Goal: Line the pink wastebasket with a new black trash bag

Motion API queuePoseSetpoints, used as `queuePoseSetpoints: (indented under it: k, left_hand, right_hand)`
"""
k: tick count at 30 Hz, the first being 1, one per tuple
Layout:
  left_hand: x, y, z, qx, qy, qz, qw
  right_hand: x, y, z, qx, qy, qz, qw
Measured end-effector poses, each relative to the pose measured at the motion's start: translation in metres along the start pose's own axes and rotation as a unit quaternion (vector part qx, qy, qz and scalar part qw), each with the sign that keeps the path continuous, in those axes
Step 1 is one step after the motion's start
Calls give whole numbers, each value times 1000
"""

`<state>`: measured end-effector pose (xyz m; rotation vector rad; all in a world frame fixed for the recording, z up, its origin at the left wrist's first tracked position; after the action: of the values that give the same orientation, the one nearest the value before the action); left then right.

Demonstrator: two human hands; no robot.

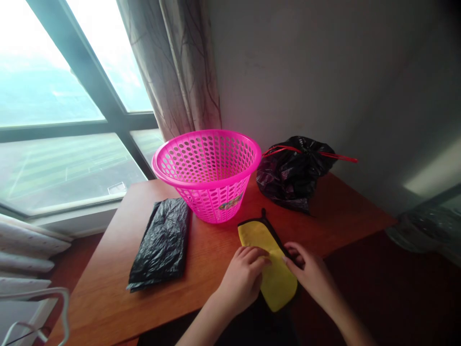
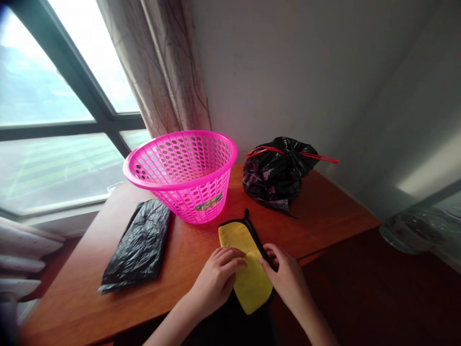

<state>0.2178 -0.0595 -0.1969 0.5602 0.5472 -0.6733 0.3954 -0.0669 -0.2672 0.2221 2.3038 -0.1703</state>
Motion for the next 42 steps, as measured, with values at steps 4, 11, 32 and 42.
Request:
queuePoseSetpoints:
  k: [4,11,32,42]
  left_hand:
    - [-5,11,-20,-50,43,13,998]
    - [-6,46,-30,-51,127,-30,990]
    - [-49,0,-65,-264,219,-42,938]
    - [-41,13,-55,-136,55,9,989]
  right_hand:
    - [-1,3,-11,-26,-38,-16,999]
    - [-6,4,-15,-55,-93,-9,994]
    - [-38,59,-44,-243,-107,33,963]
    - [-36,56,1,-102,-159,-5,982]
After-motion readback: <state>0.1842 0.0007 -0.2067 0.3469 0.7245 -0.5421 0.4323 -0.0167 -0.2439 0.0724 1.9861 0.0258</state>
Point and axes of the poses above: each hand's wrist, its own y-axis towards the middle knuckle, its own x-axis out of the palm, z = x × y, the point moved 10 cm from there along y, towards the middle knuckle, and after that the axes turned 9 degrees about -y, right-handed, at the moved point
